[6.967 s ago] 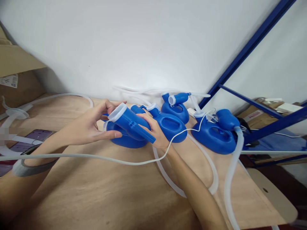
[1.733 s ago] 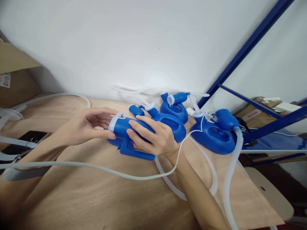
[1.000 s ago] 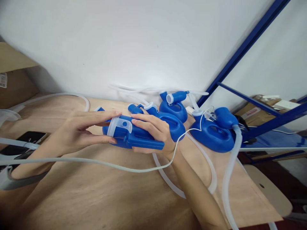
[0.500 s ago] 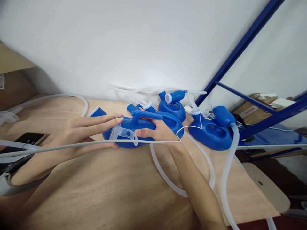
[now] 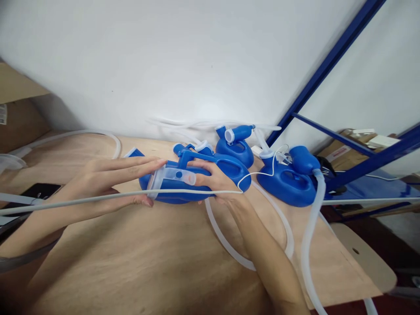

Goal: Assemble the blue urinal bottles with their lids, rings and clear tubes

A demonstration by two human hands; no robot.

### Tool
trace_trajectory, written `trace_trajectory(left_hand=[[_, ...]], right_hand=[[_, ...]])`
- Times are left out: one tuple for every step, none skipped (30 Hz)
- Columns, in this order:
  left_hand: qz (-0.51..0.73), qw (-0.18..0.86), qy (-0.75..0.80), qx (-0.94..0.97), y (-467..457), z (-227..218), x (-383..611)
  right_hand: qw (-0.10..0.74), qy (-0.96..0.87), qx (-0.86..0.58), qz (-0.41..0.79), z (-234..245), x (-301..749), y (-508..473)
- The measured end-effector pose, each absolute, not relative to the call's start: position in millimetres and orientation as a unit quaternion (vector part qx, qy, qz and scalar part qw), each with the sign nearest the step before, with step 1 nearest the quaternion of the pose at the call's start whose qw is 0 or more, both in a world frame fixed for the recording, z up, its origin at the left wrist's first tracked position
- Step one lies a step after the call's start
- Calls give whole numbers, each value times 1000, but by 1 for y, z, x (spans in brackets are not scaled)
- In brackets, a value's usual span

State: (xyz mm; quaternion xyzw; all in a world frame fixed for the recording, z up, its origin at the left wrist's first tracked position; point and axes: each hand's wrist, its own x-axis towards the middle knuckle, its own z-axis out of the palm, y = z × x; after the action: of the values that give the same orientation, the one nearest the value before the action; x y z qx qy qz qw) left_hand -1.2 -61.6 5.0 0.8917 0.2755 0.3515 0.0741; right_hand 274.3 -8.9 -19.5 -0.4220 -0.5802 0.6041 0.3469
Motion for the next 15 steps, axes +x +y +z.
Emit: trace_trajectory(left_hand=[[347,71,281,892,-62,4,-1],[342,68,290,891,-63,4,0],[338,66,300,889,-63,4,0],[337,68,308,887,-64,4,0],[336,75,311,886,-64,4,0],[338,85,310,885,-64,4,0],[340,96,306,884,-65,5,0],[344,107,302,883,-65,5,0],[351,115,297,881,-65,6,1],[360,118,294,878,-65,6,1],[367,117,294,875,-64,6,1],[373,115,298,871,-64,5,1],[376,111,303,869,-64,5,1],[381,107,303,867,-63,4,1],[386,105,300,866,-62,3,2]], right_hand=[[358,-586,-425,590,-20,276,-9],[373,-599,-423,569,-21,277,-8],[388,-618,-415,543,-21,279,-8],[402,-642,-403,514,-22,280,-7],[412,-665,-392,485,-22,281,-7],[421,-683,-383,458,-23,282,-6],[422,-696,-380,439,-24,283,-6],[423,-703,-382,426,-24,282,-7],[422,-703,-386,423,-25,282,-7],[421,-701,-389,425,-25,281,-7],[422,-698,-390,428,-25,280,-8],[423,-695,-389,432,-24,279,-8],[421,-694,-388,438,-23,278,-9],[418,-695,-385,441,-22,277,-9],[411,-700,-382,442,-21,277,-9]])
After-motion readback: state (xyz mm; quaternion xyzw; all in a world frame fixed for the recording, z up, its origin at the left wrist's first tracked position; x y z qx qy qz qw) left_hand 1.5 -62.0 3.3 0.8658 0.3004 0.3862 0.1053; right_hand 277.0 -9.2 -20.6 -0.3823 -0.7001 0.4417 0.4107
